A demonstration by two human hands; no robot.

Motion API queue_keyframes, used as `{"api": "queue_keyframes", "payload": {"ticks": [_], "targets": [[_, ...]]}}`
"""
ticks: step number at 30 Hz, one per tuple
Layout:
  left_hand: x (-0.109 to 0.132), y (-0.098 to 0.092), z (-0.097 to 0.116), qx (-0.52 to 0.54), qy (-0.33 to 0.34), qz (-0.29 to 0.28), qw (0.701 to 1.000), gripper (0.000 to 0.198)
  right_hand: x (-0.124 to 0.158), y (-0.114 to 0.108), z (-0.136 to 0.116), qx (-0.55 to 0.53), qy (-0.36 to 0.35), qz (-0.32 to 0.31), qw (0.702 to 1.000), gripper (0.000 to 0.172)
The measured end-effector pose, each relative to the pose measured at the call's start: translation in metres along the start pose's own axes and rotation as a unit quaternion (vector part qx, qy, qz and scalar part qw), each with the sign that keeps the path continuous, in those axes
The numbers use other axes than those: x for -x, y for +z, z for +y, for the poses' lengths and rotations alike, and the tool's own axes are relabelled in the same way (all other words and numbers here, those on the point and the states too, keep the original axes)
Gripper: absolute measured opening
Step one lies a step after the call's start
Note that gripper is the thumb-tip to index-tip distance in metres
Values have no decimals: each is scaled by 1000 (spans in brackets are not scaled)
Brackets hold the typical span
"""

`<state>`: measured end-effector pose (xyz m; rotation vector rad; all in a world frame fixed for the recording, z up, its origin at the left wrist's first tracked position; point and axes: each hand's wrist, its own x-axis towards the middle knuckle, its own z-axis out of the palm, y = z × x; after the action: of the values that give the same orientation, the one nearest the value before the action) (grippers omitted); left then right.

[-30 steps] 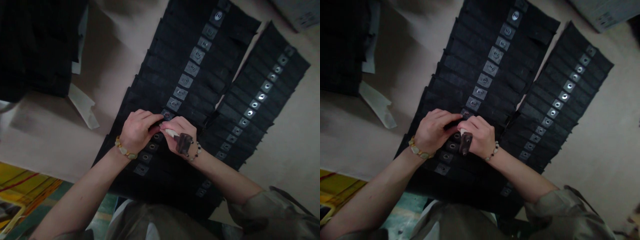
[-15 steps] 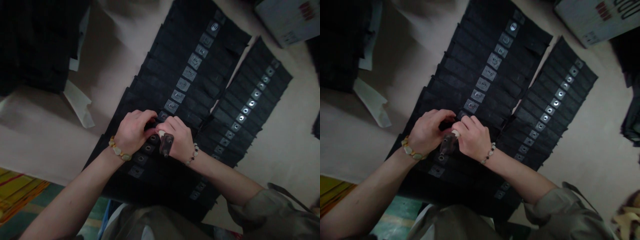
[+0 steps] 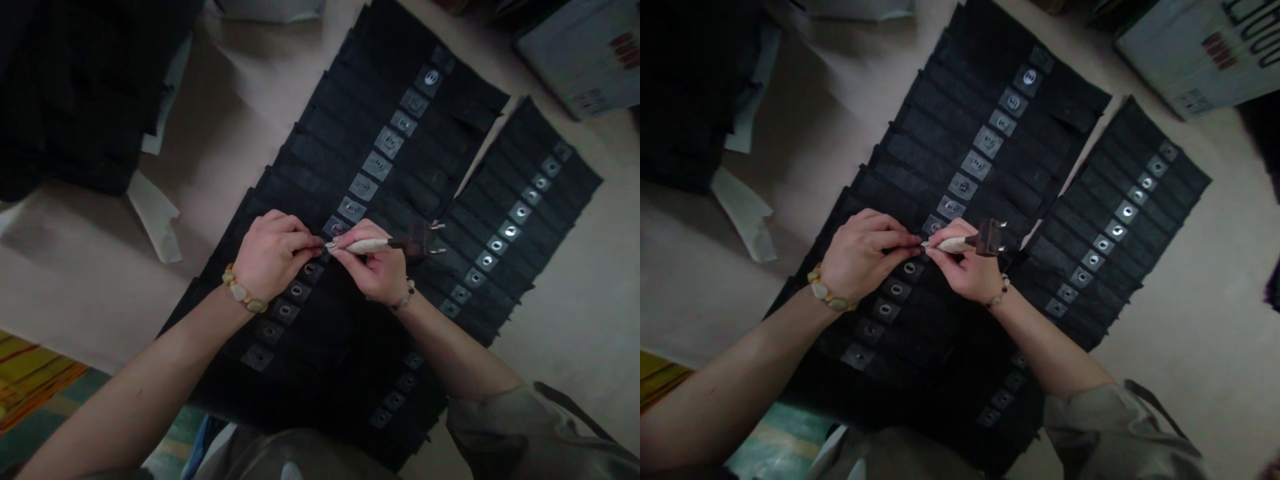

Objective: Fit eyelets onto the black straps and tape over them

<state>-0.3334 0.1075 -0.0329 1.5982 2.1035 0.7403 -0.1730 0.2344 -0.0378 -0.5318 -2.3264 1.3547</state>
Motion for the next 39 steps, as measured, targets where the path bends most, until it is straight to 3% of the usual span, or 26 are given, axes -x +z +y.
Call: {"api": "queue_keyframes", "payload": {"ticks": [8,19,30,34,39], "targets": [[0,-1,-5,20,-1,-8,1000,16,0,3,-4,45,5,-36,998,3],[-2,-5,-1,37,-80,-31,996,22,-10,0,-28,166,35,-97,981,10],[0,-5,-4,22,-46,-24,998,17,-26,12,-59,300,102,-180,931,14],[1,-5,-4,22,-49,-25,998,16,-24,14,-57,297,85,-166,936,14],[-1,-4,-3,40,-64,-23,997,15,-5,16,-41,243,55,-92,964,14]]}}
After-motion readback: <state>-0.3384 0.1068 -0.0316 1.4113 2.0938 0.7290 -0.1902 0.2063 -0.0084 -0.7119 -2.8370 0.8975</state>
